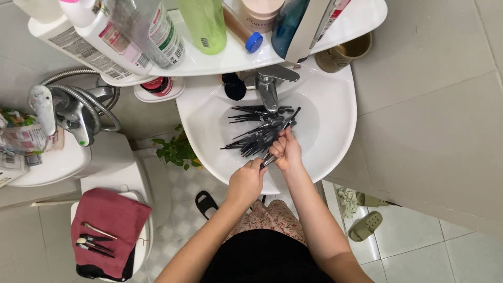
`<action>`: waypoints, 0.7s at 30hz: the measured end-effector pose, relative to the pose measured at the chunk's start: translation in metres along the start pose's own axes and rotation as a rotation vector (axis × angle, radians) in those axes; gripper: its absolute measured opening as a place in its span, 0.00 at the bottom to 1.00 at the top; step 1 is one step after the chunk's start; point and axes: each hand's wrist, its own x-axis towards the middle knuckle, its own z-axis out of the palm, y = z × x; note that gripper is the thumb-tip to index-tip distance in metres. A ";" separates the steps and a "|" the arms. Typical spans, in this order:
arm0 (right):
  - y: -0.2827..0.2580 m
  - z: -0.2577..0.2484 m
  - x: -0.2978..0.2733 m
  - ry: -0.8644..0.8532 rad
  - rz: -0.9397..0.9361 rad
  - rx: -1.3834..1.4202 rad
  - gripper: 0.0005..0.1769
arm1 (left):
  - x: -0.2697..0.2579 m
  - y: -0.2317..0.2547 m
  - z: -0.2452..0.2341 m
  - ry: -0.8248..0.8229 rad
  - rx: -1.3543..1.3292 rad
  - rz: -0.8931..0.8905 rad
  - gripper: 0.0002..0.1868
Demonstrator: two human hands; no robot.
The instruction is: The person rinses a large bundle of makeup brushes under running water in a bathroom sink, then places them in the basin. They retrieve a red towel and dry each brush individually, laying the cleaned brushes on the towel. The process repeats for multiple brushes until the clip ends.
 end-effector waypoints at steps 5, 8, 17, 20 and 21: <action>0.002 -0.014 0.010 0.051 0.024 0.030 0.21 | 0.003 0.003 -0.004 -0.011 0.006 -0.038 0.11; 0.001 -0.015 0.010 0.034 0.010 0.027 0.21 | 0.012 -0.016 0.002 -0.040 -0.138 -0.069 0.14; -0.015 0.108 -0.055 -0.027 0.002 0.164 0.29 | 0.024 -0.044 0.010 -0.410 -0.538 -0.372 0.25; -0.019 0.201 -0.125 0.438 0.043 0.266 0.28 | 0.015 -0.021 -0.004 -0.157 -0.240 -0.152 0.19; -0.015 0.165 -0.107 0.361 0.053 0.191 0.27 | 0.011 -0.014 -0.008 -0.079 -0.114 -0.076 0.17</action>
